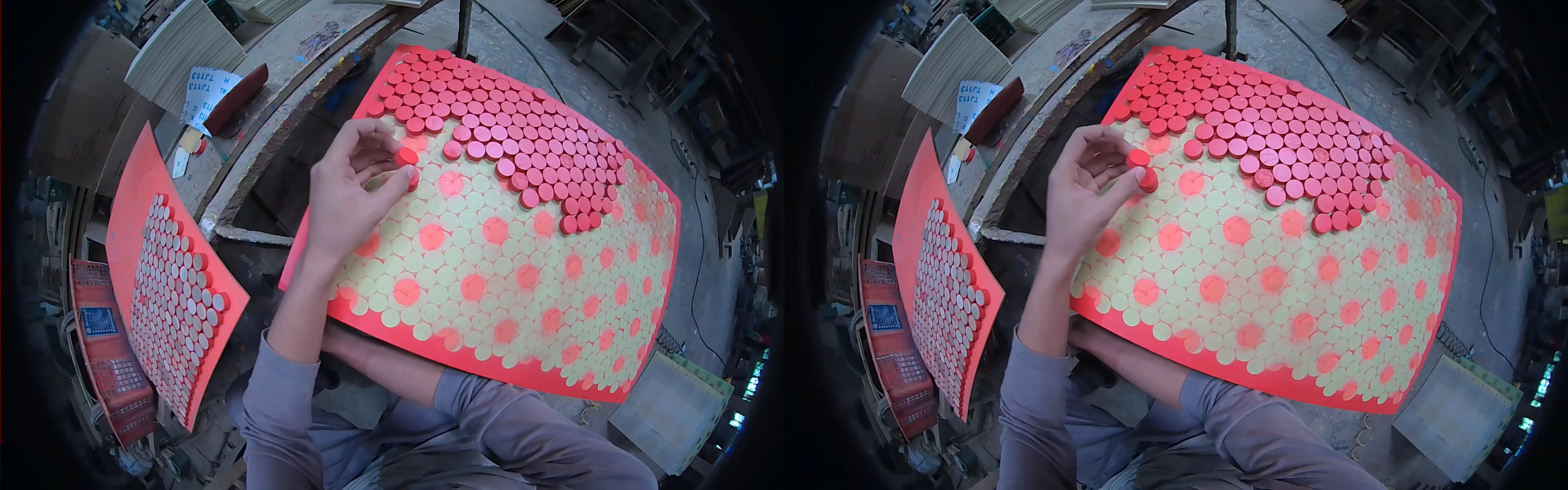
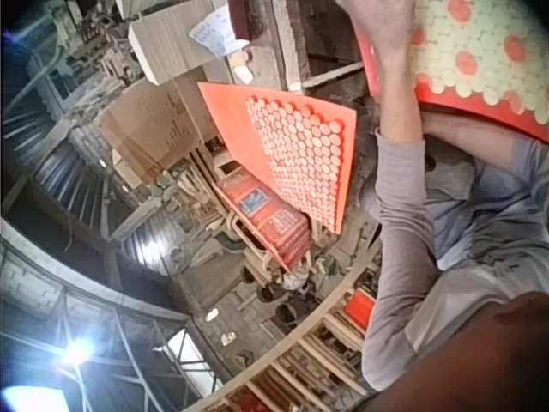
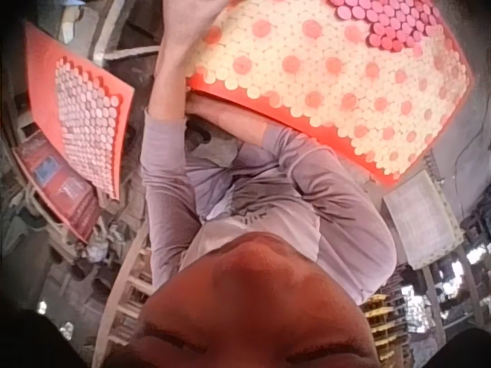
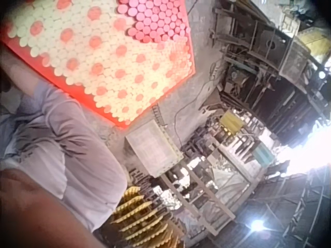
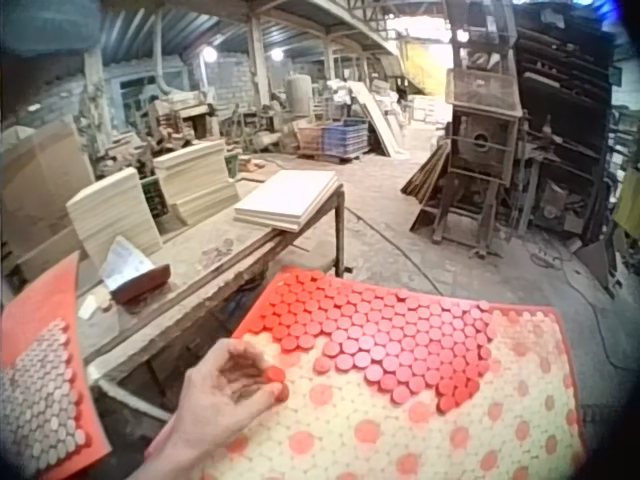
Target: The person sits on the floor and arranges small, red, circular pieces onto a large red board. They pick up stacks of the pieces, separate them, and place them one by one into a grid pattern on the board. The person occasionally stacks the pieces into small towers before placing them individually.
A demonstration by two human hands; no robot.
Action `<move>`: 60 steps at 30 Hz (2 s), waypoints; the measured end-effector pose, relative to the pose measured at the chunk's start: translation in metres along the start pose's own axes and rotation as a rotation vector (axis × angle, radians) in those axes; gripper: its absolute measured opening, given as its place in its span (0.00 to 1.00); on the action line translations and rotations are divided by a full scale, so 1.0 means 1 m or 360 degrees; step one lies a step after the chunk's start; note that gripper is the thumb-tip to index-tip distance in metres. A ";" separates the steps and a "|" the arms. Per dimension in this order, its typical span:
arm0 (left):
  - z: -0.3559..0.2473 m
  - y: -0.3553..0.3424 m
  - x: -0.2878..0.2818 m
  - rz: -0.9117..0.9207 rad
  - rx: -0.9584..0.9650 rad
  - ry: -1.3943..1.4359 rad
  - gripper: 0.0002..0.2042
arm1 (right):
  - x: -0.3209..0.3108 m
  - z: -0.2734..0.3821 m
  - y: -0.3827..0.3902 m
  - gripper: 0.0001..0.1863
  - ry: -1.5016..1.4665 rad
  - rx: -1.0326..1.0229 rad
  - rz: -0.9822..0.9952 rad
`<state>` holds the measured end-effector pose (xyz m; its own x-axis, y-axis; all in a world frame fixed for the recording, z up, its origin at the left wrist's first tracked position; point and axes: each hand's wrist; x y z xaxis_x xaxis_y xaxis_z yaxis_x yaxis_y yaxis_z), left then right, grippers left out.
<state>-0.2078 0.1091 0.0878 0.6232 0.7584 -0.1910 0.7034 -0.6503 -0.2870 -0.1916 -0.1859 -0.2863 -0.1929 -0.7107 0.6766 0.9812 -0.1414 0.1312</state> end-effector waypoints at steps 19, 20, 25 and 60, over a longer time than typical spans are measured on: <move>-0.003 -0.012 0.037 -0.0054 0.0783 -0.1066 0.17 | -0.020 -0.011 0.013 0.19 -0.0031 -0.0020 -0.0082; -0.001 -0.012 0.044 -0.0058 0.0803 -0.1152 0.18 | -0.019 -0.013 0.017 0.19 -0.0023 -0.0021 -0.0088; -0.001 -0.013 0.058 -0.0012 0.0659 -0.1409 0.20 | -0.022 -0.019 0.028 0.19 -0.0029 -0.0019 -0.0105; 0.021 0.035 -0.002 -0.0100 0.0185 -0.0407 0.21 | -0.009 0.024 0.009 0.22 0.0930 0.0171 0.0439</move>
<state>-0.1918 0.0856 0.0589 0.4626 0.7932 -0.3961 0.6849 -0.6034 -0.4084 -0.1814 -0.1636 -0.2739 0.1262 -0.9728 0.1942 0.9838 0.1478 0.1010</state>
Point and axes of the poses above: each hand's wrist, its own y-axis away from the middle knuckle, its own x-axis out of the palm, z = x × y, and after that the axes turned 9 degrees about -z, right-handed
